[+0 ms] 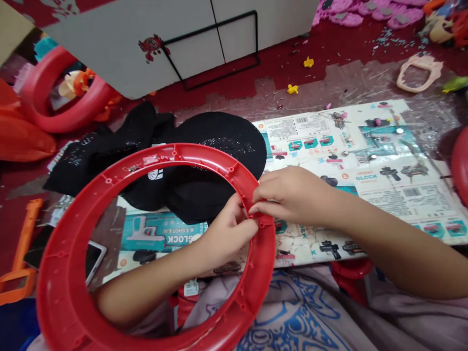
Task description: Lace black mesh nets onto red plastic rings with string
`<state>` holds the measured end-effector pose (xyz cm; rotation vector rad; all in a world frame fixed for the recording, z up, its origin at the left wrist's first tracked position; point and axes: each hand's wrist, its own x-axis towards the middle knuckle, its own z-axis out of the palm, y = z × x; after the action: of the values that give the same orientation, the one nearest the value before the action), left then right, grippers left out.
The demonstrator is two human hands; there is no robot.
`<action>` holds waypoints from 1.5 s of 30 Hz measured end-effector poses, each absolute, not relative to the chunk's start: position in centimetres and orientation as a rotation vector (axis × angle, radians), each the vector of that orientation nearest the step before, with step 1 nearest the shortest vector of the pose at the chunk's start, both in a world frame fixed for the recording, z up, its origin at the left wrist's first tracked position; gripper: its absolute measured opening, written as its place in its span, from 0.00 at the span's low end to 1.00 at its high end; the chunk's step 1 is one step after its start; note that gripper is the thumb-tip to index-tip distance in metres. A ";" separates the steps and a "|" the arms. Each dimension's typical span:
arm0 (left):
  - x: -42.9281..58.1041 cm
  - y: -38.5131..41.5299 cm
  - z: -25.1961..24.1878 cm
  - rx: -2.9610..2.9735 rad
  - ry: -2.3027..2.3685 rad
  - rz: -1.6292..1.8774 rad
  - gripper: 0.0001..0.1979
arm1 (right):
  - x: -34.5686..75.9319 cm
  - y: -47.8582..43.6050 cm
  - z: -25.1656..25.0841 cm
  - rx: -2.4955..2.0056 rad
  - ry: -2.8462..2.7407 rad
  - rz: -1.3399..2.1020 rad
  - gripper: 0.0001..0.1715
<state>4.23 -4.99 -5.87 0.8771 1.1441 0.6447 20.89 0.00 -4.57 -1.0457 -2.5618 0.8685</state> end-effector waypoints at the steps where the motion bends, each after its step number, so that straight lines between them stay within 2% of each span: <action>1: 4.1 -5.0 -5.8 0.915 1.139 0.642 0.14 | 21.0 0.1 -4.7 -1.017 -2.538 0.883 0.08; 10: 3.1 -5.4 -5.7 1.297 1.051 0.374 0.18 | 22.2 0.4 -5.0 -0.601 -2.387 0.850 0.10; 15: 3.5 -5.4 -5.4 1.437 0.915 0.339 0.12 | 21.8 0.2 -5.2 -0.644 -2.401 0.925 0.10; 20: 3.2 -5.7 -5.6 1.332 0.975 0.234 0.08 | 21.6 0.3 -5.0 -0.821 -2.401 0.937 0.07; 26: 2.9 -6.2 -6.4 1.274 0.951 0.340 0.24 | 21.5 0.4 -5.0 -0.917 -2.452 1.020 0.07; 31: 3.5 -5.8 -7.6 1.037 1.110 0.570 0.19 | 20.8 0.3 -5.1 -0.969 -2.568 1.001 0.08; 36: 3.3 -5.4 -7.6 1.187 1.216 0.407 0.17 | 21.4 0.6 -5.0 -0.900 -2.664 0.922 0.08; 40: 2.8 -5.4 -6.9 1.359 1.150 0.316 0.19 | 22.4 0.8 -4.8 -0.650 -2.596 0.905 0.09; 45: 3.2 -5.5 -6.1 1.411 1.018 0.270 0.20 | 22.4 0.6 -4.8 -0.648 -2.594 0.829 0.12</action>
<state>3.16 -5.46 -6.10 1.4107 1.0176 0.2700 22.38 0.60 -4.84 -0.6476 -2.5938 0.8291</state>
